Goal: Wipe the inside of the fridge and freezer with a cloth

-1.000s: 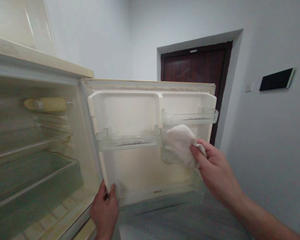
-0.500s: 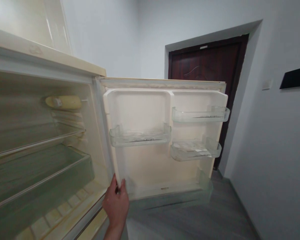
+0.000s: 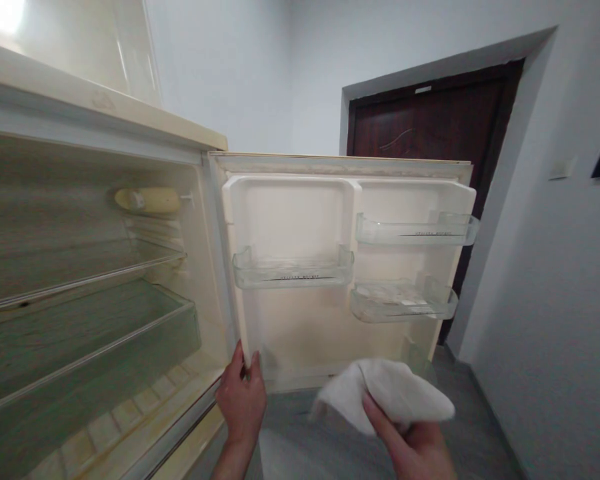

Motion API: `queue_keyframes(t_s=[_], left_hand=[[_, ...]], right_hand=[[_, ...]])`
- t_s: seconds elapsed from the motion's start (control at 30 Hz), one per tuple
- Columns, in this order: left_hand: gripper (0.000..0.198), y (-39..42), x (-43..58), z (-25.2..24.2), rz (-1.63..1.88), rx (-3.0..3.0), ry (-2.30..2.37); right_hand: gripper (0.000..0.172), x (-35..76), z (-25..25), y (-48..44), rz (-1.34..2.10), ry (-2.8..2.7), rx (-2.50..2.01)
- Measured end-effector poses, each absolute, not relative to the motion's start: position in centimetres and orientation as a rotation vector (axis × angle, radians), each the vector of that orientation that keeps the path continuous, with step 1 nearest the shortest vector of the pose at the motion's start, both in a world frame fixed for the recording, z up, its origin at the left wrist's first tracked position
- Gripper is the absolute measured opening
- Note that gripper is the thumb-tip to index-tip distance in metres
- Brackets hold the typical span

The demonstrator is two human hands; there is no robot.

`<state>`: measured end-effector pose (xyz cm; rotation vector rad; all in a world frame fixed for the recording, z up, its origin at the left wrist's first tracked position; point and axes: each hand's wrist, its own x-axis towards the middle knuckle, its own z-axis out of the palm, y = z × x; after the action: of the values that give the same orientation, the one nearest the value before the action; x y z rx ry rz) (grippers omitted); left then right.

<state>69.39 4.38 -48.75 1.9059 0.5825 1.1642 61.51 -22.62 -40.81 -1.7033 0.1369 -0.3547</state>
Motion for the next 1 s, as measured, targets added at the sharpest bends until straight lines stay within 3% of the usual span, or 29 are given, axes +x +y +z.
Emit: queue_keyframes(t_s=[0.17, 0.3, 0.47, 0.8, 1.0], left_hand=[[0.057, 4.5, 69.4, -48.8, 1.184, 1.909, 0.576], [0.056, 4.6, 69.2, -48.7, 1.195, 1.919, 0.552], [0.054, 4.3, 69.4, -48.6, 1.198, 1.936, 0.577], [0.052, 4.0, 69.3, -48.6, 1.215, 1.931, 0.572], [0.048, 4.4, 69.2, -48.9, 1.187, 1.952, 0.577]], right_hand=[[0.034, 70.7, -36.5, -14.6, -0.730, -0.425, -1.739], [0.035, 75.6, -36.1, -11.6, -1.054, -0.447, -1.788], [0.047, 77.8, -35.5, -9.6, -1.185, -0.452, -1.739], [0.036, 76.9, -33.4, -6.7, -0.580, -1.114, -2.249], [0.031, 77.2, -38.4, -8.0, -0.188, -1.375, -2.314]])
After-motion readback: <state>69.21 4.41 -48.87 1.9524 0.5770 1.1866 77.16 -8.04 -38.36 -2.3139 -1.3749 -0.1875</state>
